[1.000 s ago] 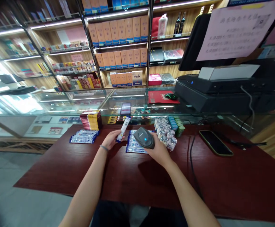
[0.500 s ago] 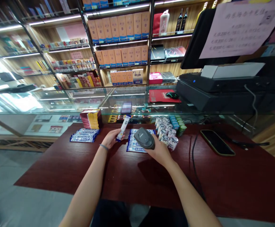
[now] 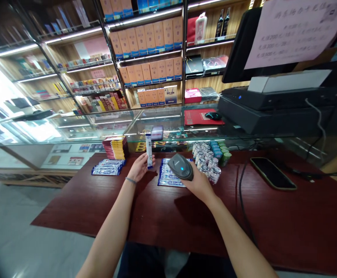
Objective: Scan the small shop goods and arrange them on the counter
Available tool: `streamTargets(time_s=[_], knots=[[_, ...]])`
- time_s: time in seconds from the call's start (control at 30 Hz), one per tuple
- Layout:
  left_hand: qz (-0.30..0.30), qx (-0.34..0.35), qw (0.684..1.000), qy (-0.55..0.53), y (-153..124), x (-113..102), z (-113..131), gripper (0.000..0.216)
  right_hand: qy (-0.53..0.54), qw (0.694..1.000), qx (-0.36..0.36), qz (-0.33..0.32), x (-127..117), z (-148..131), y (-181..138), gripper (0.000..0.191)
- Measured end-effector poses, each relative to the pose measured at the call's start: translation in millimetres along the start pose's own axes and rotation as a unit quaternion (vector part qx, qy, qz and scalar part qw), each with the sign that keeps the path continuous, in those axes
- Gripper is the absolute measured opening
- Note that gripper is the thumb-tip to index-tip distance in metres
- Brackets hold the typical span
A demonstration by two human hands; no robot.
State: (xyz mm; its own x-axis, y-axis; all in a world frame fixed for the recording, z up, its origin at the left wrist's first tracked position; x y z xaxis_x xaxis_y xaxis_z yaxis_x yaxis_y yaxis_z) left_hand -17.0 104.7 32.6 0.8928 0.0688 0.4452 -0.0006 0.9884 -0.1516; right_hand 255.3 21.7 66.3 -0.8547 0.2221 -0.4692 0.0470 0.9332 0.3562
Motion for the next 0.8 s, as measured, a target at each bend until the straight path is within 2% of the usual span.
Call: streamTargets(time_s=[0.2, 0.33, 0.47, 0.57, 0.67, 0.8], knots=[[0.105, 0.146, 0.984, 0.005, -3.9, -20.3, 43.7, 0.041, 0.010, 1.000, -0.010, 0.017, -2.2, 10.0, 4.9, 0.049], [0.148, 0.237, 0.953, 0.117, -17.8, -52.6, 66.8, 0.044, 0.008, 0.999, -0.020, 0.026, -3.2, 9.1, 3.7, 0.043], [0.173, 0.322, 0.885, 0.290, -42.9, -96.2, 88.9, 0.037, 0.008, 0.999, -0.021, 0.037, -4.0, 10.8, 3.4, 0.043], [0.175, 0.368, 0.798, 0.443, -64.5, -125.9, 106.5, 0.029, 0.014, 0.999, -0.018, 0.040, -3.0, 14.8, 5.1, 0.046], [0.147, 0.383, 0.720, 0.559, -79.8, -149.2, 118.5, 0.026, 0.015, 0.999, -0.019, 0.040, -0.7, 12.1, 3.8, 0.050], [0.125, 0.368, 0.670, 0.633, -87.9, -178.5, 125.1, 0.028, -0.004, 0.999, -0.010, 0.040, 4.4, -1.1, -5.5, 0.052]])
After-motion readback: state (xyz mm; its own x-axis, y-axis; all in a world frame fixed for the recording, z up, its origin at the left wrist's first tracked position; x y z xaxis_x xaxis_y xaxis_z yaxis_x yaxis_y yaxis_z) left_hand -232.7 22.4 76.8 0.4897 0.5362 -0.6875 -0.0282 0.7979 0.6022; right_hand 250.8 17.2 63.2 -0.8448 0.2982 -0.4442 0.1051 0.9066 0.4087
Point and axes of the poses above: each hand's wrist, its own y-axis towards the middle knuckle, its own x-axis out of the palm, z = x × y, the point moved 8 cm from there along y, towards the middle knuckle, and after that the axes turned 6 degrees about z, right-handed, at the moved point
